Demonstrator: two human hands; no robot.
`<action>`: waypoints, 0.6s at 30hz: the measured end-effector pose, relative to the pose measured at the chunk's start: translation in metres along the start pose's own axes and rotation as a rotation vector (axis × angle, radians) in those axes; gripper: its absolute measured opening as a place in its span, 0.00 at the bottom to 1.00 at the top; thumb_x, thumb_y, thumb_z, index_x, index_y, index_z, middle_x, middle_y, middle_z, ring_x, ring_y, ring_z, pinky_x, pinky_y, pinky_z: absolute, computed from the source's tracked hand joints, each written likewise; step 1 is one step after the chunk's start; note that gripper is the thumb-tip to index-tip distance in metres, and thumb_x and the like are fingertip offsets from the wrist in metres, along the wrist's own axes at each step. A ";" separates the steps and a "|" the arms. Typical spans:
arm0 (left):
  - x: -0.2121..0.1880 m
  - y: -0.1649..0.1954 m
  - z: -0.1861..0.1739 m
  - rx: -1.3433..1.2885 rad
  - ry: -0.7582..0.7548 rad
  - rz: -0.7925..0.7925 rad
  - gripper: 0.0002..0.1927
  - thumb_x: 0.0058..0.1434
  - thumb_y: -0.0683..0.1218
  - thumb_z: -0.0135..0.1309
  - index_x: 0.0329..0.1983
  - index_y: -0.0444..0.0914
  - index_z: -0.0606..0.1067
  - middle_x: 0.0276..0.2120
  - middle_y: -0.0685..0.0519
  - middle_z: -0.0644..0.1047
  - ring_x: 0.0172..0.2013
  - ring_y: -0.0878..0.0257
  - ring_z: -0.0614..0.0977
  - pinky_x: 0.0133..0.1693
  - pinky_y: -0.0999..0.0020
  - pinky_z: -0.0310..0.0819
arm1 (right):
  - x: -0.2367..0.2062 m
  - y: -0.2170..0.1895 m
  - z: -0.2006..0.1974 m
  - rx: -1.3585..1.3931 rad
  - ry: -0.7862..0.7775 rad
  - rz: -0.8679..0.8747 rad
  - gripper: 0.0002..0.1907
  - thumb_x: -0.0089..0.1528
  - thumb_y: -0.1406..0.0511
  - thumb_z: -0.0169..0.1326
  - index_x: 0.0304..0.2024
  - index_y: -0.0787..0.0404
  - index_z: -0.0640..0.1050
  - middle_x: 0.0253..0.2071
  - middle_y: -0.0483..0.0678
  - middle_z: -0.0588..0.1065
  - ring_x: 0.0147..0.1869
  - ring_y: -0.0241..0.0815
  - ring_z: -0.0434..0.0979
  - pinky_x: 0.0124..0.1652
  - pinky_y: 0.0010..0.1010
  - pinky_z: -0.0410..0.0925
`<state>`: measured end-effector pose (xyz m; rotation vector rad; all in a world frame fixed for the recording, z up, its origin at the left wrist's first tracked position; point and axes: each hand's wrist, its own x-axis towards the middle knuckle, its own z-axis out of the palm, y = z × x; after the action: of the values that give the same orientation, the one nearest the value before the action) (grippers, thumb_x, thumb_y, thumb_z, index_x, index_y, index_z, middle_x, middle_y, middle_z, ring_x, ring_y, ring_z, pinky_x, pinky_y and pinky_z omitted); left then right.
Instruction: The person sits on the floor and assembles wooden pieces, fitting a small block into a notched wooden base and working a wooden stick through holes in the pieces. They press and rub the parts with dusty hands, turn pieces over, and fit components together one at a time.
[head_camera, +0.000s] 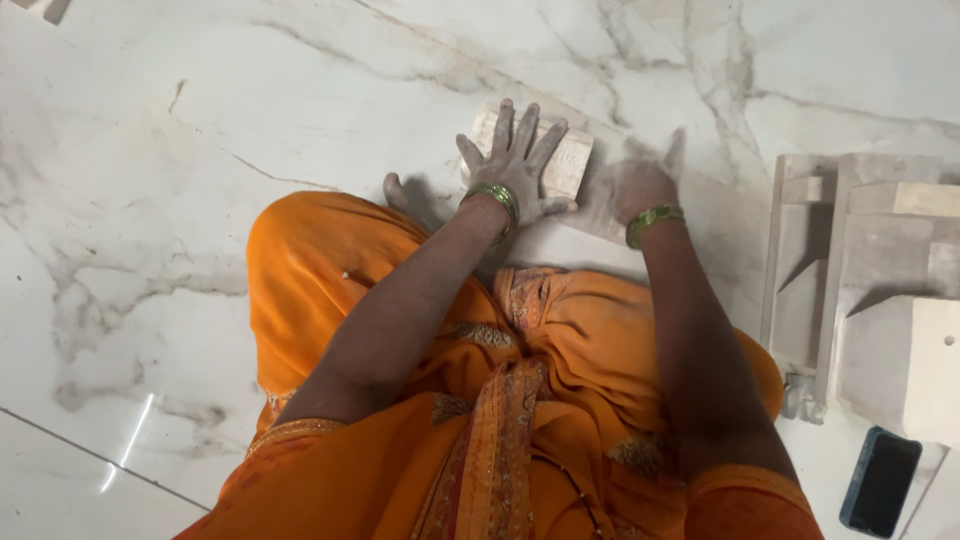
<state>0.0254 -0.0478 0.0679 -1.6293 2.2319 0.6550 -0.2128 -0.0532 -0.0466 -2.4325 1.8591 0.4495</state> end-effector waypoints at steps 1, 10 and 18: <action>-0.001 0.000 0.001 -0.003 0.005 0.000 0.60 0.49 0.83 0.48 0.78 0.62 0.36 0.79 0.56 0.32 0.76 0.50 0.29 0.62 0.14 0.35 | 0.001 0.000 0.000 0.096 0.136 0.013 0.14 0.70 0.53 0.49 0.41 0.43 0.85 0.46 0.44 0.82 0.55 0.49 0.79 0.73 0.66 0.35; 0.003 0.000 0.002 0.007 0.008 -0.010 0.60 0.50 0.83 0.47 0.78 0.63 0.36 0.79 0.56 0.33 0.75 0.49 0.29 0.63 0.14 0.35 | 0.018 -0.028 -0.003 0.022 0.007 0.077 0.10 0.65 0.58 0.51 0.40 0.47 0.84 0.45 0.45 0.80 0.58 0.43 0.78 0.73 0.70 0.35; 0.003 0.000 0.004 0.010 0.013 -0.004 0.60 0.50 0.83 0.47 0.79 0.62 0.37 0.79 0.54 0.32 0.75 0.49 0.29 0.62 0.13 0.36 | 0.013 -0.014 -0.009 0.128 0.271 0.040 0.11 0.62 0.55 0.52 0.40 0.46 0.84 0.44 0.53 0.77 0.52 0.50 0.78 0.62 0.60 0.44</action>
<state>0.0242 -0.0475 0.0630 -1.6373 2.2369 0.6334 -0.1948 -0.0630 -0.0435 -2.4773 1.9667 -0.0010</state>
